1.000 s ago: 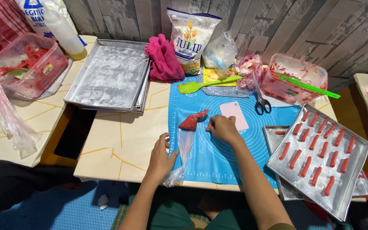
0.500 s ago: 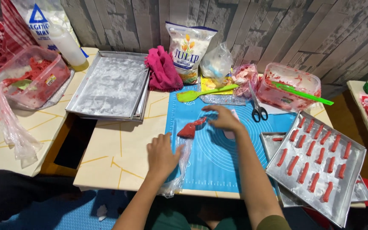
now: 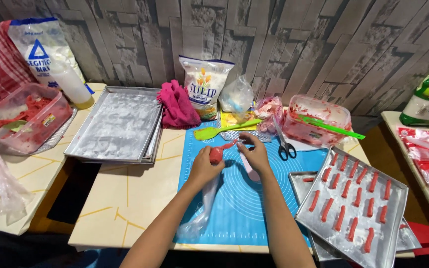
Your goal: The person pipes red dough onto a baking tray using a piping bag and a pink scraper to smooth the lines. They then fill another piping bag with red dough from a container and continue piping onto a second tray.
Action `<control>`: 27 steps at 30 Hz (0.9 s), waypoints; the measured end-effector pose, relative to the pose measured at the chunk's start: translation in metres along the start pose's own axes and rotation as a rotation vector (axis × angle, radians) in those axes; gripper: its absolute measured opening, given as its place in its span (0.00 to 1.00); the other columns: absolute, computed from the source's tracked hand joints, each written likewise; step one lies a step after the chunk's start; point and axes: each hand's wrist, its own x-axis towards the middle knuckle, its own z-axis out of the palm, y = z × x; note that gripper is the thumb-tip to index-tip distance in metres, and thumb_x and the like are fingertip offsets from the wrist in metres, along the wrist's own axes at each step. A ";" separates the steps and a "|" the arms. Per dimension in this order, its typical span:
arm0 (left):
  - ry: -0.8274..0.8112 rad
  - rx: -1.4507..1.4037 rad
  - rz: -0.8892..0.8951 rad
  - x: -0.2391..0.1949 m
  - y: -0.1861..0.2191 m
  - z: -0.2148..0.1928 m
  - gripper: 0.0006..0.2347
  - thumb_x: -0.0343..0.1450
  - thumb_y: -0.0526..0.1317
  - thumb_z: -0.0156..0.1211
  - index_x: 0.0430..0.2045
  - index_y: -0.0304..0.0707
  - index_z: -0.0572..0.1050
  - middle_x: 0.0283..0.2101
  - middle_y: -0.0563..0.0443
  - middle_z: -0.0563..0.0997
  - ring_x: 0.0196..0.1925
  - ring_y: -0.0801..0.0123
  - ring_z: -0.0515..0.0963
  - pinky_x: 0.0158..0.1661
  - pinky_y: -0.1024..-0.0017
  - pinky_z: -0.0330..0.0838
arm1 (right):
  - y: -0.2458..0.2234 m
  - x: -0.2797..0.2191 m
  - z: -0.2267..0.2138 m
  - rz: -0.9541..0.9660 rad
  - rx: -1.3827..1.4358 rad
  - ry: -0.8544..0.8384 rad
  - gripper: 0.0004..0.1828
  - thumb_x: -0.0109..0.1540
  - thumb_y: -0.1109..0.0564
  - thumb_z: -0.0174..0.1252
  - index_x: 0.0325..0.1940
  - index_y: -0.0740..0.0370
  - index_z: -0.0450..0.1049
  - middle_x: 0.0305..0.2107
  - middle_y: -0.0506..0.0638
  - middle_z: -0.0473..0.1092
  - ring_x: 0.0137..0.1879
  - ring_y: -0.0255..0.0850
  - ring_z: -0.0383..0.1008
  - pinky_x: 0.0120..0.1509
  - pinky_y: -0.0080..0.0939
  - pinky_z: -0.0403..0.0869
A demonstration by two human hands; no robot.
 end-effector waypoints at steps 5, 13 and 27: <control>-0.026 -0.184 0.099 0.009 0.035 0.002 0.30 0.57 0.47 0.78 0.52 0.43 0.71 0.49 0.42 0.77 0.57 0.43 0.78 0.57 0.54 0.74 | -0.035 -0.020 0.017 0.020 0.335 -0.028 0.13 0.63 0.49 0.67 0.47 0.57 0.82 0.40 0.49 0.78 0.48 0.38 0.75 0.56 0.43 0.73; -0.198 -0.934 -0.227 0.010 -0.028 0.061 0.25 0.57 0.33 0.82 0.44 0.37 0.74 0.41 0.48 0.80 0.43 0.67 0.81 0.43 0.73 0.79 | -0.024 -0.017 0.024 -0.002 0.347 -0.043 0.10 0.58 0.55 0.72 0.40 0.61 0.83 0.30 0.49 0.78 0.40 0.34 0.74 0.49 0.38 0.74; -0.474 -1.349 -0.351 -0.004 0.011 0.023 0.15 0.64 0.25 0.66 0.43 0.35 0.75 0.34 0.48 0.83 0.34 0.65 0.86 0.37 0.68 0.82 | -0.024 -0.016 0.025 -0.078 0.321 0.139 0.10 0.59 0.51 0.73 0.33 0.59 0.82 0.24 0.47 0.76 0.35 0.32 0.73 0.46 0.35 0.73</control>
